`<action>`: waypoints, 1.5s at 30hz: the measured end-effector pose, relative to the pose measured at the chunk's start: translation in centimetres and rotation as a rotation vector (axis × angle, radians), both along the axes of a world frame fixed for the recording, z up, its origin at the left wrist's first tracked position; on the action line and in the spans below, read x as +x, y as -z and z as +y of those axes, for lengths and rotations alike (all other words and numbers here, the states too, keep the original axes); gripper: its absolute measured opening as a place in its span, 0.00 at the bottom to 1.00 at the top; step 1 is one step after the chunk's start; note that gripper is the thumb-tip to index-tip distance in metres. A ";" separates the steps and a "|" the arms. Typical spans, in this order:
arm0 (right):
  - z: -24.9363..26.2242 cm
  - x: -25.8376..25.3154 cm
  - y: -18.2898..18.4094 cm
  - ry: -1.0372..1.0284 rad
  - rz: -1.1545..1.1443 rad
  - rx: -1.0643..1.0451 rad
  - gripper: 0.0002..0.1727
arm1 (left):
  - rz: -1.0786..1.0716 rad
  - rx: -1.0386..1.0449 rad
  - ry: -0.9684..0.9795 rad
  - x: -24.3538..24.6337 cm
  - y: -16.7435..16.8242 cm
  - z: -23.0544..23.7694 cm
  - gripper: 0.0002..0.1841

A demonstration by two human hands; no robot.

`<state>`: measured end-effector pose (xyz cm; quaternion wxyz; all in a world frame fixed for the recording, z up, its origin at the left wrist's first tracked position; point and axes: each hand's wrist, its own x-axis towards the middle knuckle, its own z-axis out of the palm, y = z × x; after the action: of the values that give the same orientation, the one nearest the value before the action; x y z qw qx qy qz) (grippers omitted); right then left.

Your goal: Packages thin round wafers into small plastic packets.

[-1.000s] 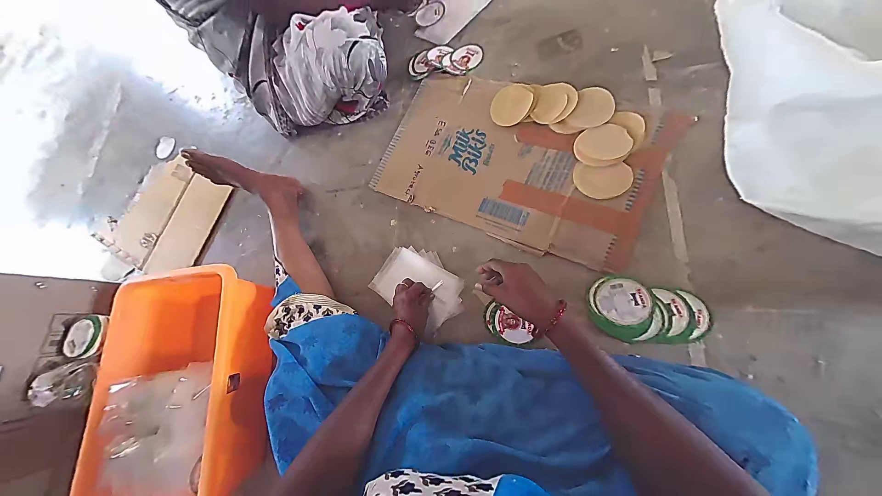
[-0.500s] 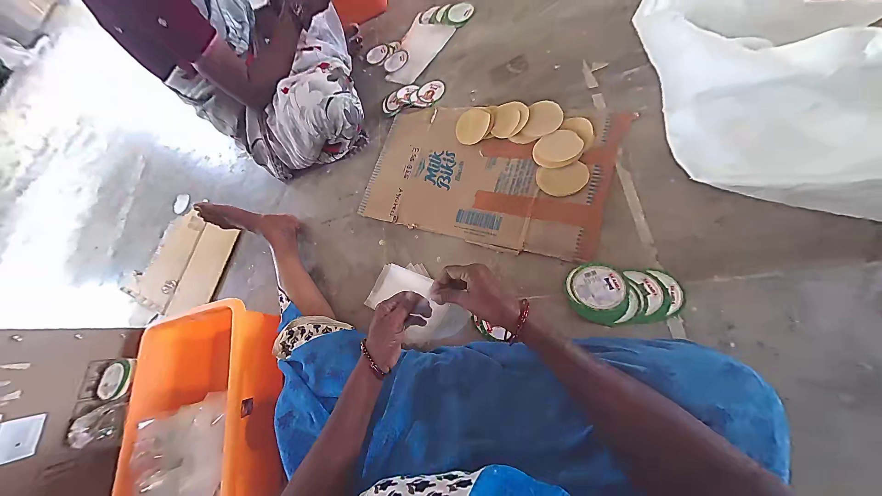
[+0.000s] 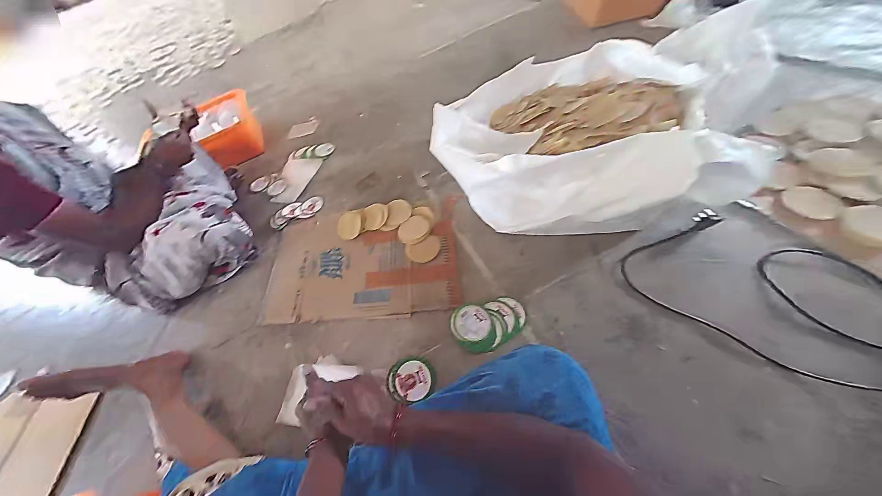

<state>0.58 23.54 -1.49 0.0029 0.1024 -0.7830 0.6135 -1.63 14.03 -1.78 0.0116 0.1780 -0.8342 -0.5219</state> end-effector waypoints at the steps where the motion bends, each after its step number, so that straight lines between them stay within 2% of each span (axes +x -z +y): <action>1: -0.1 -0.1 0.2 -0.010 0.067 0.005 0.21 | 0.013 0.009 -0.020 0.0 -0.5 0.7 0.23; 3: 0.8 -1.0 0.0 0.031 0.122 0.082 0.20 | 0.040 0.257 -0.003 1.0 -1.1 1.9 0.25; 4: 2.0 -1.6 -0.7 0.028 0.051 0.138 0.22 | 0.058 0.339 -0.018 1.5 -1.2 2.6 0.25; 6: 3.6 -2.6 -1.5 0.070 -0.029 0.187 0.23 | 0.111 0.446 -0.035 2.8 -2.0 3.7 0.25; 8: 4.0 -3.2 -1.6 0.154 0.019 0.180 0.23 | 0.182 0.540 0.020 2.9 -2.7 3.9 0.29; 9: 4.4 -3.3 -1.8 0.180 0.035 0.182 0.23 | 0.179 0.545 0.088 2.8 -3.0 3.3 0.27; 12: 5.1 -3.8 -1.7 0.215 0.098 0.185 0.21 | 0.091 0.339 0.358 2.0 -4.7 0.3 0.11; 15: 5.5 -4.1 -0.9 0.268 0.237 0.197 0.19 | -0.064 0.246 0.537 0.9 -6.9 -1.2 0.08; 17: 5.4 -4.2 -0.6 0.294 0.300 0.212 0.19 | -0.140 0.280 0.585 0.6 -7.8 -1.5 0.07; 26: 5.2 -4.4 0.5 0.276 0.350 0.150 0.19 | -0.152 0.618 0.490 2.5 -6.8 0.0 0.05; 29: 5.0 -4.3 0.3 0.278 0.343 0.170 0.17 | -0.146 0.606 0.447 2.5 -6.7 0.2 0.03; 32: 4.8 -4.0 -0.1 0.288 0.359 0.242 0.14 | -0.150 0.503 0.392 2.5 -7.5 0.3 0.06; 34: 4.7 -3.8 -0.2 0.300 0.385 0.274 0.15 | -0.130 0.418 0.395 2.5 -7.6 0.2 0.05; 38: 4.7 -3.7 -0.3 0.319 0.404 0.235 0.15 | -0.074 0.309 0.397 2.5 -7.4 -0.1 0.02; 41: 4.8 -3.8 -0.4 0.309 0.357 0.169 0.15 | -0.055 0.380 0.396 2.7 -7.5 0.0 0.04; 45: 4.7 -4.0 0.1 0.287 0.332 0.122 0.17 | -0.085 0.580 0.324 2.6 -7.3 0.2 0.10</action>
<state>-3.43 28.20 -1.63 0.2127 0.0897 -0.8140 0.5330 0.99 14.26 5.47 -0.1577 0.0605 -0.6679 -0.7248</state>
